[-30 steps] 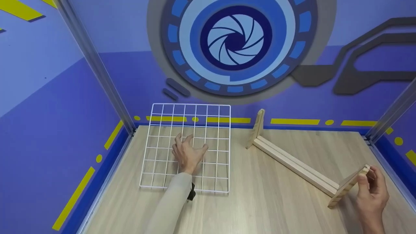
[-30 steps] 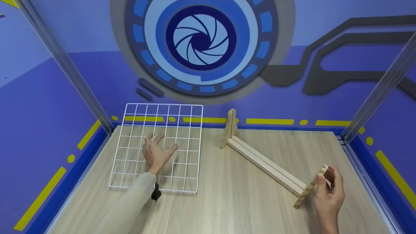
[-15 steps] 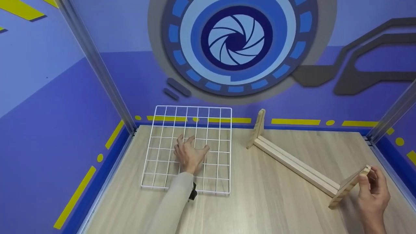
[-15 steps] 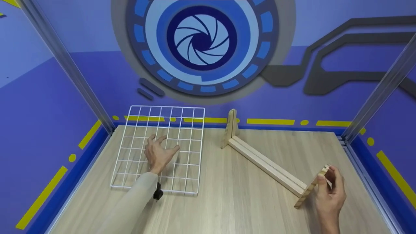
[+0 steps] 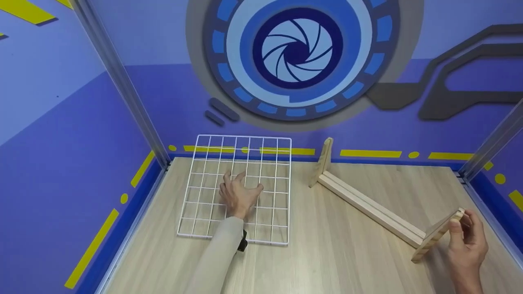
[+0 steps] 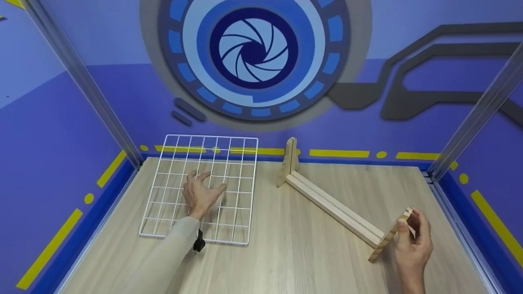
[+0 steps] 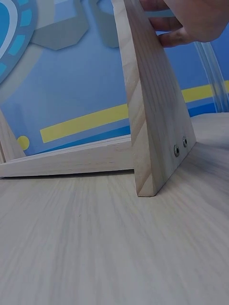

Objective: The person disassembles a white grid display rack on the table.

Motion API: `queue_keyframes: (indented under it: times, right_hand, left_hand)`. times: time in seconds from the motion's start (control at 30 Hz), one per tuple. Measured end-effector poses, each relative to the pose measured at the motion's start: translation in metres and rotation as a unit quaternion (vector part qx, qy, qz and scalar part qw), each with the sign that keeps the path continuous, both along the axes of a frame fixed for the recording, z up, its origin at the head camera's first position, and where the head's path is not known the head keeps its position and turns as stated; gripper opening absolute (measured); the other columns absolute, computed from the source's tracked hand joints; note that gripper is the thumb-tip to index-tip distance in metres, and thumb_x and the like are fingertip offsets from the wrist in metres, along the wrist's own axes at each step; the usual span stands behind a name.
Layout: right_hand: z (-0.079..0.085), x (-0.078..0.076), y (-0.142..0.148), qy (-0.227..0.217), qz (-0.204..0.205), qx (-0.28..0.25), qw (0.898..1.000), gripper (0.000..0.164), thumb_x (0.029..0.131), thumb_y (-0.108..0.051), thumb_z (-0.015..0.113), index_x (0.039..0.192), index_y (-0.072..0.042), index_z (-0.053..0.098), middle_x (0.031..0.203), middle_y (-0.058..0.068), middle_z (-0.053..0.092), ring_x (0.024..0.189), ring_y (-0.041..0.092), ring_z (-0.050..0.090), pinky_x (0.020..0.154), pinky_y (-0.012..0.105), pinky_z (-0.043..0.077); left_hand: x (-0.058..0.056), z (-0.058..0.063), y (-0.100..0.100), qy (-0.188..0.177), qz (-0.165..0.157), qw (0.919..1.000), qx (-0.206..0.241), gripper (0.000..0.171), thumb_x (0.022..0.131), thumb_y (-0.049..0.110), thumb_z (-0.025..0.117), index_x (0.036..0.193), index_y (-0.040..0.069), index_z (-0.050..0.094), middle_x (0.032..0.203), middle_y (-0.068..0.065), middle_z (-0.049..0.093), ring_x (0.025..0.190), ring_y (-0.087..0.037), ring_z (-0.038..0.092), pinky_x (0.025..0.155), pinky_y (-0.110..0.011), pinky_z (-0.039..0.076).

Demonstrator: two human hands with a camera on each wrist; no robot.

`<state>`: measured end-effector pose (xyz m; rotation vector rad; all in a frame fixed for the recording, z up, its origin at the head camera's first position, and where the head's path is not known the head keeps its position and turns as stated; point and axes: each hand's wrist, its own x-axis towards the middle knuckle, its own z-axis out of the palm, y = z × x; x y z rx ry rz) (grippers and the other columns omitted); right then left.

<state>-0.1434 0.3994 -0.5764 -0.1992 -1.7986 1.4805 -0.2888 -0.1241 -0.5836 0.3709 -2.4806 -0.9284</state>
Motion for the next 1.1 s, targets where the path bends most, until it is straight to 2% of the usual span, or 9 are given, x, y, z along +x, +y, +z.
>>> queue_keyframes:
  times: [0.17,0.33,0.5,0.73,0.97,1.1]
  right_hand:
    - [-0.001,0.001,-0.001,-0.012,-0.007,0.019,1.000,0.045,0.108,0.001,0.054,0.153,-0.002,0.053,0.125,-0.013,0.064,0.116,0.008,0.056,0.096,0.013,0.042]
    - [0.001,0.000,-0.002,0.002,-0.001,0.005,1.000,0.045,0.106,0.004,0.055,0.152,0.001,0.054,0.122,-0.012,0.066,0.115,0.010,0.057,0.098,0.015,0.043]
    - [0.001,-0.001,-0.002,0.007,0.002,0.004,1.000,0.045,0.106,0.004,0.055,0.151,0.001,0.055,0.122,-0.012,0.066,0.115,0.011,0.056,0.098,0.015,0.043]
    - [0.000,-0.002,-0.001,0.024,0.005,-0.006,1.000,0.046,0.105,0.008,0.055,0.150,0.003,0.055,0.122,-0.008,0.068,0.115,0.011,0.058,0.100,0.014,0.044]
    - [0.001,0.000,-0.001,0.001,-0.011,0.018,1.000,0.046,0.107,0.002,0.055,0.153,-0.001,0.054,0.123,-0.012,0.065,0.116,0.010,0.057,0.099,0.013,0.043]
    - [0.002,0.001,-0.001,-0.009,-0.010,0.012,1.000,0.046,0.107,0.002,0.055,0.153,-0.002,0.054,0.124,-0.013,0.065,0.118,0.009,0.057,0.099,0.012,0.044]
  left_hand:
    - [0.001,-0.005,-0.002,-0.002,0.006,1.0000,-0.006,0.074,0.067,0.052,0.094,0.131,0.019,0.077,0.160,-0.014,0.050,0.127,-0.042,0.056,0.108,-0.056,0.042]
    - [0.000,-0.012,-0.001,-0.001,0.009,0.9999,-0.011,0.074,0.066,0.052,0.094,0.130,0.018,0.077,0.159,-0.014,0.051,0.126,-0.042,0.056,0.103,-0.056,0.045]
    - [0.000,-0.015,0.001,0.001,0.009,0.9999,0.004,0.074,0.066,0.052,0.095,0.129,0.017,0.078,0.158,-0.016,0.051,0.127,-0.043,0.055,0.105,-0.057,0.043]
    - [-0.002,-0.016,0.002,-0.004,0.008,1.0000,0.002,0.074,0.066,0.053,0.094,0.128,0.017,0.077,0.158,-0.015,0.050,0.129,-0.043,0.054,0.106,-0.057,0.043]
    - [-0.002,-0.017,0.002,-0.006,0.003,1.0000,0.007,0.074,0.067,0.053,0.094,0.129,0.017,0.077,0.157,-0.014,0.050,0.130,-0.042,0.053,0.107,-0.058,0.042]
    - [-0.003,-0.019,0.001,-0.005,0.008,0.9999,0.013,0.073,0.066,0.051,0.096,0.128,0.017,0.077,0.156,-0.012,0.051,0.129,-0.040,0.053,0.106,-0.056,0.042]
